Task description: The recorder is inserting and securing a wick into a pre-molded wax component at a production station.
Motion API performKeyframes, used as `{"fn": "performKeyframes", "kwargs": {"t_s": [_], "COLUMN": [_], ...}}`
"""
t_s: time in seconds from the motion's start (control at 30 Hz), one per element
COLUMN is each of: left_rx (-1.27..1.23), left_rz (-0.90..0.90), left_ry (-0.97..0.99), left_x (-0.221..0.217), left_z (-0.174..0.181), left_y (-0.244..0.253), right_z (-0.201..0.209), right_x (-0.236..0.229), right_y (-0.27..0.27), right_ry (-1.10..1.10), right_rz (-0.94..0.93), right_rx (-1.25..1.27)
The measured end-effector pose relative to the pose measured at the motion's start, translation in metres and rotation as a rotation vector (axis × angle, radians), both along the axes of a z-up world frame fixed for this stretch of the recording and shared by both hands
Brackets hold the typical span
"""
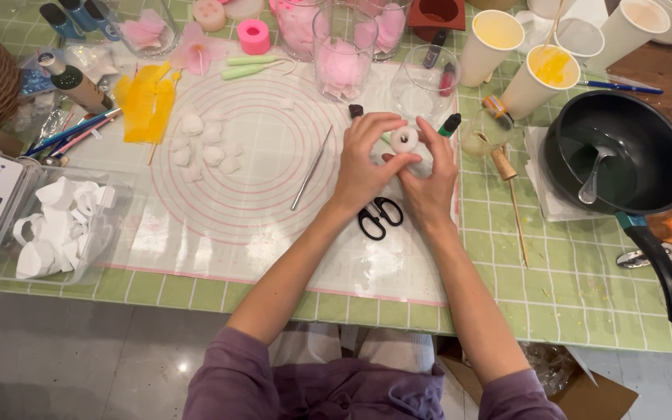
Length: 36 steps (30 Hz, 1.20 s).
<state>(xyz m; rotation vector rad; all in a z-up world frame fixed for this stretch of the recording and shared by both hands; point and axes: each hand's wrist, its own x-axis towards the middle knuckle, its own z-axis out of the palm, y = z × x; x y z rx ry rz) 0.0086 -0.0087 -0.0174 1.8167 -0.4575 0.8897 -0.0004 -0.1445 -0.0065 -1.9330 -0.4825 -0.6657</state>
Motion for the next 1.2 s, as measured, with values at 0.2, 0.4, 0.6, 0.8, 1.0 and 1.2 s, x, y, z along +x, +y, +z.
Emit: {"fn": "performKeyframes", "kwargs": {"t_s": [0.2, 0.4, 0.6, 0.8, 1.0, 1.2], "left_rx": [0.101, 0.100, 0.107, -0.308, -0.788, -0.571], "left_rz": [-0.052, -0.107, -0.080, -0.237, -0.524, -0.425], "left_ry": [0.010, 0.010, 0.027, 0.334, 0.545, 0.599], "left_x": [-0.010, -0.009, -0.010, 0.013, 0.018, 0.018], "left_z": [0.009, 0.012, 0.012, -0.009, -0.009, -0.015], "left_y": [-0.004, 0.001, 0.000, 0.005, 0.015, 0.006], "right_z": [-0.029, -0.022, -0.031, -0.022, -0.024, -0.026], "right_x": [0.017, 0.016, 0.020, 0.019, 0.017, 0.020], "right_y": [-0.013, -0.017, -0.017, -0.020, -0.018, -0.019], "right_ry": [0.060, 0.136, 0.116, 0.153, 0.271, 0.187], "right_rz": [0.169, 0.244, 0.203, 0.195, 0.182, 0.133], "right_rx": [0.204, 0.216, 0.211, 0.027, 0.050, 0.037]}}
